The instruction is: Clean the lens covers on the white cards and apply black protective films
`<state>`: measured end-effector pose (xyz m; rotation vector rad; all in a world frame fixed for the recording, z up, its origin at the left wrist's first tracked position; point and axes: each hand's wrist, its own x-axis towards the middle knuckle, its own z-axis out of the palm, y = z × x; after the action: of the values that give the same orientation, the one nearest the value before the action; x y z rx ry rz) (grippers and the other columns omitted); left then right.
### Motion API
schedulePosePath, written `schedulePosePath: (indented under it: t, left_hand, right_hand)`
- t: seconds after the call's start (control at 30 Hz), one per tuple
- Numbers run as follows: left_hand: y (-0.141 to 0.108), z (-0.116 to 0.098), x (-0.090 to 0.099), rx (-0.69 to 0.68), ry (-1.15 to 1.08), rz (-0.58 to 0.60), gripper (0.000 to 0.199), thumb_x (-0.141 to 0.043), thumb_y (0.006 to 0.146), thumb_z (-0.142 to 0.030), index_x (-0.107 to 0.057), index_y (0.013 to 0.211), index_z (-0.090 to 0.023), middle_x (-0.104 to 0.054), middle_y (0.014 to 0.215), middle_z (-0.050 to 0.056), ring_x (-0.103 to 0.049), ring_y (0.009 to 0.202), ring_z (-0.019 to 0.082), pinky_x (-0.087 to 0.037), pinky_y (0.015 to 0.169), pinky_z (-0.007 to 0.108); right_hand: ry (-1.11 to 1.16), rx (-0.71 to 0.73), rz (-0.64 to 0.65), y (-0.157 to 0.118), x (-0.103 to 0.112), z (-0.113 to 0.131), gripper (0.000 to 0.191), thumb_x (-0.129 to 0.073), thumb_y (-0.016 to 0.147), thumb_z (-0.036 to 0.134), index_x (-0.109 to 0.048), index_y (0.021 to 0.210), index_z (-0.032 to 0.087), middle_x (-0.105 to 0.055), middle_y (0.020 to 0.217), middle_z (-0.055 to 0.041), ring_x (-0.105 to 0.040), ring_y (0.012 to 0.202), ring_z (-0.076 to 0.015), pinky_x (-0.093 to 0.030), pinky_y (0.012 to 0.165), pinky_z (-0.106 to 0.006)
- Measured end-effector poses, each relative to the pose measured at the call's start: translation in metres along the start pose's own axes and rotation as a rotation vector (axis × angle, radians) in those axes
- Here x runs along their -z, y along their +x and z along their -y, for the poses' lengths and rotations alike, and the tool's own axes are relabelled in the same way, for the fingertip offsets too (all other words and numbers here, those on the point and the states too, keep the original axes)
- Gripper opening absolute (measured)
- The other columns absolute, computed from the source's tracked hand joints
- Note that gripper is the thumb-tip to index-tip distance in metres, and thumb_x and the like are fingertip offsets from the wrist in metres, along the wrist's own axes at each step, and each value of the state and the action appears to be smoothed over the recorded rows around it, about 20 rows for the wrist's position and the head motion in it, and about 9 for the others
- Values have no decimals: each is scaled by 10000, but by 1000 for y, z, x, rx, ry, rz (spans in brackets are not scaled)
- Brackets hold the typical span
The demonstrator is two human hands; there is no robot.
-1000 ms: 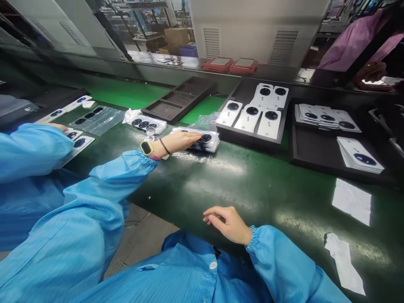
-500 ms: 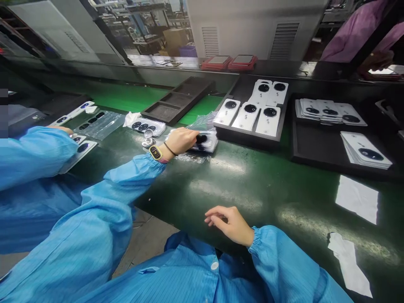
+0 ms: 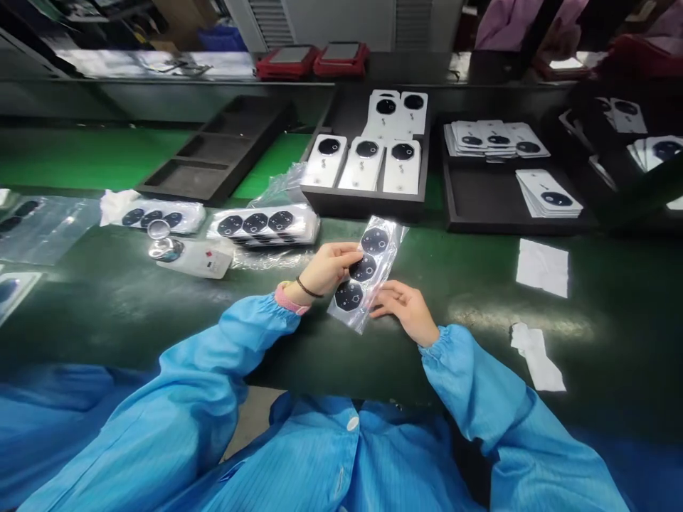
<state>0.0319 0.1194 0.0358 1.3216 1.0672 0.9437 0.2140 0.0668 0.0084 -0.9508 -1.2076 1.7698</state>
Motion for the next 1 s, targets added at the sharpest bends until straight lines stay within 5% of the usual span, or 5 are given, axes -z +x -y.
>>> schedulePosePath:
  t: [0.13, 0.27, 0.37, 0.5, 1.0]
  left_hand:
    - [3, 24, -7, 43, 29, 16, 378, -615, 773, -389, -656, 1022, -107, -698, 857, 83, -652, 743, 168, -511, 614, 254]
    - [-8, 21, -9, -18, 128, -78, 456, -633, 772, -275, -531, 1206, -180, -606, 1230, 104, -573, 1136, 210, -500, 879, 306]
    - [-23, 8, -14, -22, 171, -15, 218, -627, 795, -344, -585, 928, -175, -658, 913, 45, -620, 831, 157, -500, 720, 260]
    - [-36, -4, -25, 53, 179, 253, 308, -656, 767, -420, -482, 670, -186, -505, 557, -54, -455, 508, 78, -361, 502, 197]
    - [-34, 13, -28, 180, -163, 388, 543, -670, 732, -673, -496, 680, -162, -613, 702, 25, -551, 639, 109, -450, 603, 235]
  right_hand:
    - [-30, -27, -39, 1, 0, -1, 488, -752, 661, 641, -618, 728, 177, -698, 661, -28, -683, 624, -154, -617, 614, -309]
    - [-68, -10, -72, -2, -2, 2, 478, -731, 681, 647, -617, 707, 183, -652, 621, 2, -649, 596, -128, -605, 588, -282]
    - [-112, 2, -83, -3, -2, 6, 472, -707, 709, 649, -613, 690, 186, -634, 614, 7, -627, 581, -121, -587, 582, -272]
    - [-190, 13, -82, -3, -1, 8, 501, -683, 711, 680, -601, 648, 190, -611, 604, 12, -589, 561, -114, -543, 582, -263]
    - [-285, 55, -68, -3, 0, 10, 542, -597, 749, 740, -555, 636, 211, -562, 552, 23, -546, 520, -115, -509, 565, -266]
